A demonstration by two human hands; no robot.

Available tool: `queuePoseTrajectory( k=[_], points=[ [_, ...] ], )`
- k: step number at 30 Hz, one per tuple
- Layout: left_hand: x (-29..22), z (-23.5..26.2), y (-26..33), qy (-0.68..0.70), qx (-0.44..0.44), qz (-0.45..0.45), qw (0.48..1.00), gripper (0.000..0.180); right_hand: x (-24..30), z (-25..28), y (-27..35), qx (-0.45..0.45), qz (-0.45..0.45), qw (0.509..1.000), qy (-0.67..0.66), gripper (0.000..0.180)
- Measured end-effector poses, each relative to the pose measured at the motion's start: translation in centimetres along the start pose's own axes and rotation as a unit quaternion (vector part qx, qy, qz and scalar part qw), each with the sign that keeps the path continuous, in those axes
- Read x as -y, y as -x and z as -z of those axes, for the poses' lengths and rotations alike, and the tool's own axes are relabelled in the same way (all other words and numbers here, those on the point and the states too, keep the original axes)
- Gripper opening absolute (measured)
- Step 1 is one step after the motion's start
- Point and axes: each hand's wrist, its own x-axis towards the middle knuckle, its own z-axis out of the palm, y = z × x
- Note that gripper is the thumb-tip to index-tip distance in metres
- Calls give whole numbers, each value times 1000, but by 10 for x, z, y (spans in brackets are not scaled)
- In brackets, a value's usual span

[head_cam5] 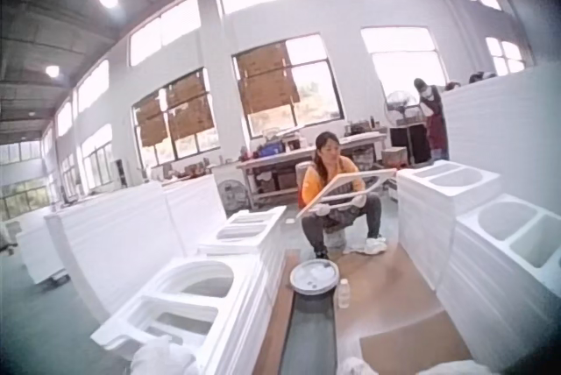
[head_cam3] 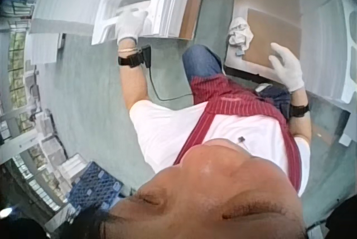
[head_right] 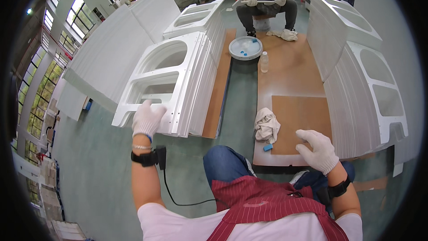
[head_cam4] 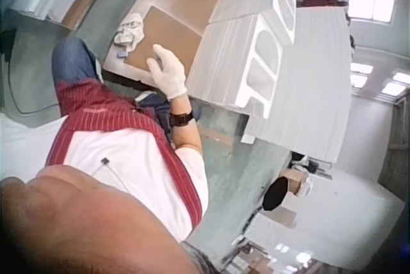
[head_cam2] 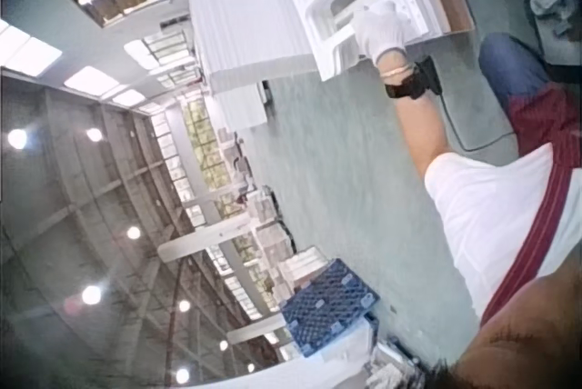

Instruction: Cleaning and inspecting white curved furniture panels using a cloth in a manufacturing environment.

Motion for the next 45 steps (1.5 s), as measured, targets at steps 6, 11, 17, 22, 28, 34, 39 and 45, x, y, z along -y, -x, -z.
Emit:
queuePoseTrajectory(
  k=[6, 11, 17, 22, 28, 34, 39, 45],
  points=[
    [-79, -24, -59, -65, 126, -6, 990, 64, 13, -1, 1, 7, 41, 999, 17, 34],
    [-96, -68, -95, -3, 79, 81, 994, 57, -5, 11, 21, -19, 6, 999, 39, 33],
    [-116, -90, -108, 56, 32, 127, 990, 36, -28, 25, 47, -42, -97, 994, 3, 32],
    [-123, -88, -101, 15, 24, 110, 993, 37, -36, 17, 49, -50, -97, 994, -20, 32],
    [-123, -83, -92, -11, 10, 108, 994, 40, -43, 10, 43, 3, -105, 994, 14, 32],
    [-122, -83, -100, -28, 31, 106, 994, 43, -51, 5, 38, -4, -87, 996, -4, 33],
    [-115, -86, -109, -36, 56, 101, 993, 47, -49, 2, 37, -1, -101, 995, -21, 33],
    [-125, -79, -101, -35, 52, 108, 992, 57, -51, 3, 37, 14, -121, 992, -1, 33]
  ],
)
